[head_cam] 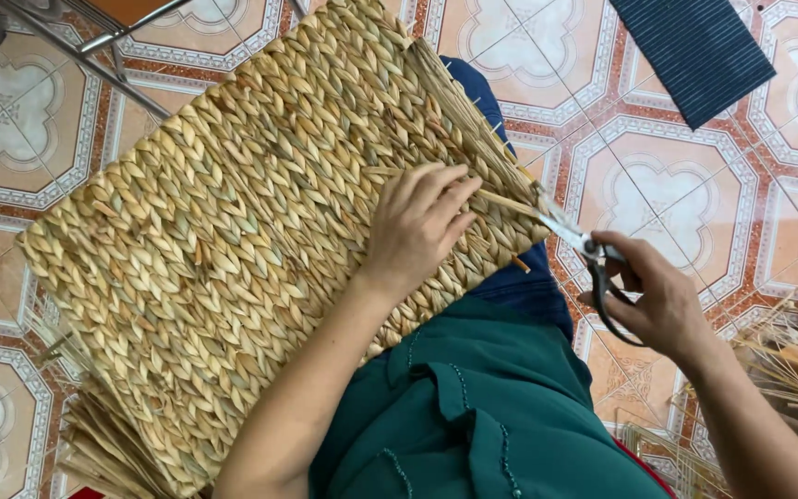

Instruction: Trimming excess fibers and weaving a dried plant fiber mat using scissors.

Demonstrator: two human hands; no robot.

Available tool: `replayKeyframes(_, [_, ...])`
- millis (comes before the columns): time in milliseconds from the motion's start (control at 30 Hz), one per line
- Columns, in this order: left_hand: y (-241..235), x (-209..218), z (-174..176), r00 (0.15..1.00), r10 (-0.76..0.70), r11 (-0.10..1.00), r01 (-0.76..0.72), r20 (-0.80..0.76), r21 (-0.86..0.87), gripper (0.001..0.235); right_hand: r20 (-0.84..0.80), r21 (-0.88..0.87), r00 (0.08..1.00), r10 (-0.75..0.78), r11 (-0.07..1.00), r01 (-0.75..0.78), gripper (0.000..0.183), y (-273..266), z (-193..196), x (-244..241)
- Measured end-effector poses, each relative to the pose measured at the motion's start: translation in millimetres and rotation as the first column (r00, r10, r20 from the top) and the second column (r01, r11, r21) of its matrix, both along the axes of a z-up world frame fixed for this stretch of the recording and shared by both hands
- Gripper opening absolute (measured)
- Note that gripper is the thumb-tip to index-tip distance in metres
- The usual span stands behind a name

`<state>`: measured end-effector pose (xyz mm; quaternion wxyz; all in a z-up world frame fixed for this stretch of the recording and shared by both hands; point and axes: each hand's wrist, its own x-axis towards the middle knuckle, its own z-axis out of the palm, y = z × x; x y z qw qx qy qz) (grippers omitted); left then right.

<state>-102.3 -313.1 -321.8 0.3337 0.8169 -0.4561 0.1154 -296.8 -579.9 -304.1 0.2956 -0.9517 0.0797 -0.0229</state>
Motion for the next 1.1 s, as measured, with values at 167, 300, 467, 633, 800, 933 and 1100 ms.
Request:
replayKeyframes(167, [-28, 8, -15, 0.997, 0.03, 0.993, -0.037, 0.069, 0.108, 0.038, -0.058, -0.154, 0.998, -0.008, 0.988, -0.001, 0.076, 8, 8, -21])
replayKeyframes(300, [-31, 10, -19, 0.999, 0.026, 0.994, -0.031, 0.046, 0.108, 0.021, -0.007, -0.219, 1.0, -0.006, 0.976, 0.004, 0.076, 2, 0, -22])
replayKeyframes(467, [-35, 7, -18, 1.0, -0.021, 1.0, 0.021, -0.023, -0.008, 0.017, -0.1, -0.308, 0.995, 0.025, 0.95, -0.055, 0.077, -2, -18, -15])
replayKeyframes(633, [-36, 5, -19, 0.996, -0.057, 0.992, 0.049, -0.066, -0.116, 0.016, 0.056, -0.266, 0.997, 0.057, 0.963, -0.041, 0.067, 9, -20, -6])
replayKeyframes(800, [-40, 10, -40, 0.994, -0.038, 0.994, 0.027, -0.107, -0.103, 0.014, -0.011, -0.211, 0.999, 0.049, 0.976, -0.05, 0.07, 2, -37, -13])
replayKeyframes(933, [-41, 19, -24, 0.843, -0.077, 0.884, -0.189, -0.532, -0.428, 0.03, -0.004, -0.149, 1.0, 0.029, 0.988, -0.029, 0.07, 2, -36, -15])
replayKeyframes(1100, [-63, 27, 1, 0.668, 0.232, 0.942, -0.335, -0.707, -0.007, 0.053, 0.07, -0.234, 0.996, 0.053, 0.971, -0.035, 0.077, 3, -30, -14])
